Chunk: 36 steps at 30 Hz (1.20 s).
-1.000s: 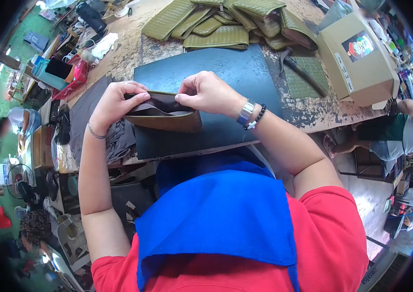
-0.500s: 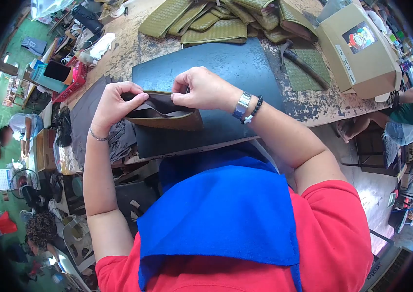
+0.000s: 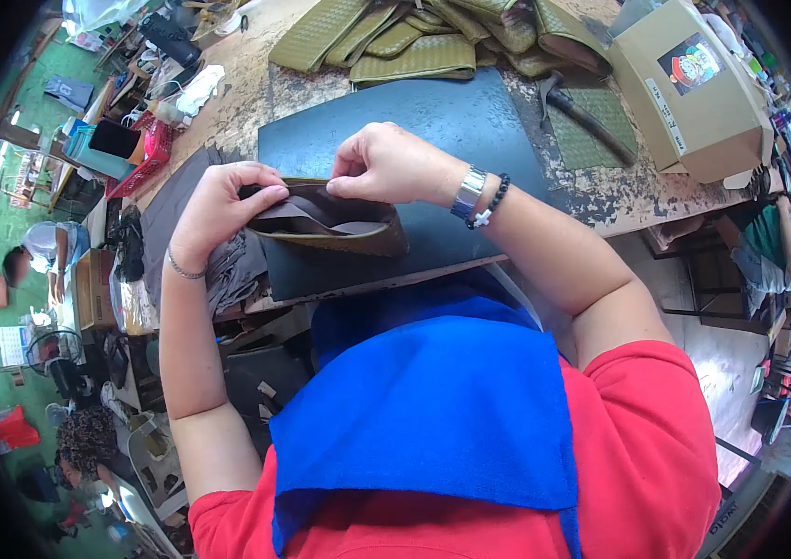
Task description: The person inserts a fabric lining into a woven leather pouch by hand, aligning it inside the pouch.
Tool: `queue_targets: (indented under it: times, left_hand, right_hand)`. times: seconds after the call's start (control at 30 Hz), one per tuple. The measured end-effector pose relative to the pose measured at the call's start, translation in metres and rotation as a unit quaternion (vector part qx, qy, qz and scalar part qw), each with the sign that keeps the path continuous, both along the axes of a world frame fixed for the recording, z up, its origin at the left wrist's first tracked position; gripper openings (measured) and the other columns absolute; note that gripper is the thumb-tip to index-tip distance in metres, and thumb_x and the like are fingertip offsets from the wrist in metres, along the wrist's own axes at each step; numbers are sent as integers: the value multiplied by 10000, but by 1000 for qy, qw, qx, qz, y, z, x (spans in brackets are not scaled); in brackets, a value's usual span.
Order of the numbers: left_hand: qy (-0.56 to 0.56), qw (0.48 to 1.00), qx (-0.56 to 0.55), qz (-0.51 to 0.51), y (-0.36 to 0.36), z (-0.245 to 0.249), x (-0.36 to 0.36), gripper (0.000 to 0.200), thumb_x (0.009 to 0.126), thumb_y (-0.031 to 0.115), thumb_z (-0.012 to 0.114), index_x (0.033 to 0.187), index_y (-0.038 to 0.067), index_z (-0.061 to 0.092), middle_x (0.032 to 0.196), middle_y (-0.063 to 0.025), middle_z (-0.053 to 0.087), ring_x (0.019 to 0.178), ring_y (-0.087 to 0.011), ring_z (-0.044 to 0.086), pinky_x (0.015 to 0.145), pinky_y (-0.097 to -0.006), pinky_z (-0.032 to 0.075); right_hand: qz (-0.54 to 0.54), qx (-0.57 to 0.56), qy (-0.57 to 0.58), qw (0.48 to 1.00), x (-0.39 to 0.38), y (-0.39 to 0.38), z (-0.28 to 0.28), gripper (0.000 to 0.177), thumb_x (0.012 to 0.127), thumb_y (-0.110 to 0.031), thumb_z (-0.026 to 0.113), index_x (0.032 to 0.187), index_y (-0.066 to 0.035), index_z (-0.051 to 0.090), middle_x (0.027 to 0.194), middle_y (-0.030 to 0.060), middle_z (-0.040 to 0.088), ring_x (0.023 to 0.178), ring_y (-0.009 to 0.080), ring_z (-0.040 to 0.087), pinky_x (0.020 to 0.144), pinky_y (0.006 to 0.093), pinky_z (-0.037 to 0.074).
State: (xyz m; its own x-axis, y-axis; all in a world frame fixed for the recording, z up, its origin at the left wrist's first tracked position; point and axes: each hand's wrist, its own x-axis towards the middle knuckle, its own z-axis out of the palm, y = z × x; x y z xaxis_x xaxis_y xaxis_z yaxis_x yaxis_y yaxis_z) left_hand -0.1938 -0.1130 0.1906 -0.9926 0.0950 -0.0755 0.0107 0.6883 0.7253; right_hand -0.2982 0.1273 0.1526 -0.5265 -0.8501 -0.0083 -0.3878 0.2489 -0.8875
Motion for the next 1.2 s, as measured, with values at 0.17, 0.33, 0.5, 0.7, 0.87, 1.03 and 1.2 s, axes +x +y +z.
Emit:
queue_targets:
  times: [0.17, 0.33, 0.5, 0.7, 0.87, 1.03, 1.2]
  left_hand:
    - [15, 1000, -10, -20, -11, 2, 3, 105, 827, 61, 742, 891, -22, 728, 952, -99, 709, 941, -155, 644, 883, -299, 482]
    - [91, 992, -46, -75, -7, 7, 12, 90, 799, 55, 740, 877, 14, 725, 1035, -113, 703, 977, -185, 656, 903, -308, 479]
    - [77, 996, -9, -42, -12, 4, 18, 104, 816, 66, 737, 861, -20, 703, 1013, -112, 710, 959, -194, 660, 896, -315, 483]
    - [68, 996, 66, -2, -22, -10, 20, 86, 876, 68, 693, 882, -17, 700, 1046, -103, 701, 977, -152, 630, 911, -298, 467]
    - [87, 994, 67, 20, -22, -19, 19, 92, 876, 68, 697, 899, -22, 696, 990, -79, 706, 951, -125, 622, 886, -276, 471]
    - [59, 993, 73, 75, -17, -21, 18, 91, 869, 60, 701, 888, -29, 691, 923, -35, 699, 887, -88, 604, 839, -248, 477]
    - [79, 990, 82, 80, -16, -25, 18, 86, 855, 64, 713, 884, -17, 706, 883, -20, 696, 806, -71, 594, 768, -231, 486]
  right_hand:
    - [3, 3, -4, 1000, -1, 8, -6, 237, 892, -253, 708, 871, -18, 703, 719, -2, 668, 650, 51, 562, 600, 232, 457]
    - [-1, -5, -7, 1000, -4, 11, -9, 273, 850, -282, 697, 896, -15, 723, 753, 75, 710, 682, 132, 650, 653, 290, 515]
    - [9, 1, -7, 1000, -3, 14, -9, 273, 859, -283, 690, 896, -13, 717, 748, 68, 701, 671, 132, 636, 646, 294, 508]
    - [7, -3, 0, 1000, -4, 16, -10, 272, 863, -286, 685, 900, -18, 714, 741, 64, 690, 676, 129, 627, 645, 297, 502]
    - [12, 6, -1, 1000, -3, 17, -8, 280, 862, -295, 687, 906, -21, 715, 743, 65, 687, 682, 137, 629, 656, 303, 505]
    - [19, -2, 42, 999, 0, 13, -4, 257, 878, -274, 692, 903, -18, 702, 731, 39, 670, 665, 108, 600, 632, 280, 490]
    - [28, -20, 72, 997, -4, 9, -9, 253, 877, -265, 701, 918, -15, 702, 724, 40, 663, 663, 100, 599, 622, 273, 490]
